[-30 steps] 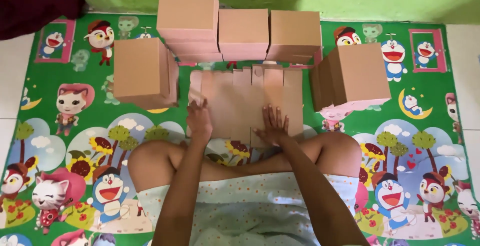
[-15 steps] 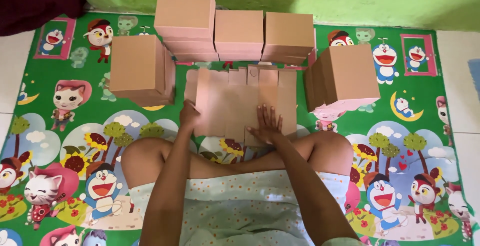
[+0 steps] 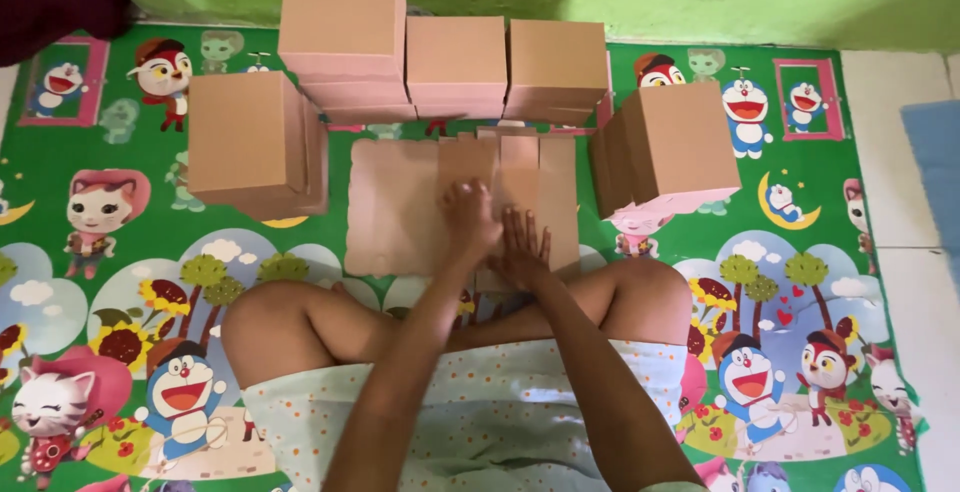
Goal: The person folds flat cardboard templates into rigid boxes by hand, then stacks the completed boxes into a pile.
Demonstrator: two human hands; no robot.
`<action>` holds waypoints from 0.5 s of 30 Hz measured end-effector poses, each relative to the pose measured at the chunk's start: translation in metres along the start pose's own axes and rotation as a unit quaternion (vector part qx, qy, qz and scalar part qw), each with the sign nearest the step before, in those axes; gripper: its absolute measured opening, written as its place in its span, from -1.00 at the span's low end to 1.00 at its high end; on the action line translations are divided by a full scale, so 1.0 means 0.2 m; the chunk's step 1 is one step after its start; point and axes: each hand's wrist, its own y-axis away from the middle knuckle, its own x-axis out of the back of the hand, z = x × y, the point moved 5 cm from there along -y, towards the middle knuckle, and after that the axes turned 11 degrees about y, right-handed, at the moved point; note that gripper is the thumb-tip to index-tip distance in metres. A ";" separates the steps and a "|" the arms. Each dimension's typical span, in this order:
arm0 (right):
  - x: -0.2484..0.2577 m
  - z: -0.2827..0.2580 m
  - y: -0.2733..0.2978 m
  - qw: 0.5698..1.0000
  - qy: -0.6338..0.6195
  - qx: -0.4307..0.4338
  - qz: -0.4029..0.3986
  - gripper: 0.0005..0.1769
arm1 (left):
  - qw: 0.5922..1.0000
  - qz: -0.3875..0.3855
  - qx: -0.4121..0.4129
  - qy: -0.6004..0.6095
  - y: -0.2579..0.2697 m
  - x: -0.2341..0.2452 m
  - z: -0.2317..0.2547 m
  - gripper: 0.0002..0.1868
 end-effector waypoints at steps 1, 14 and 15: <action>-0.03 0.00 -0.01 1.000 -0.002 -0.006 0.001 0.14 | 1.000 -0.003 -0.005 0.001 0.02 -0.06 0.01 -0.62; 0.01 0.01 0.01 0.997 -0.062 0.039 0.011 0.26 | 0.979 -0.137 0.079 0.129 -0.26 -0.34 -0.28 -0.20; 0.04 0.01 0.04 0.997 -0.056 0.045 0.005 0.22 | 0.979 -0.129 0.103 0.121 -0.27 -0.21 -0.26 -0.15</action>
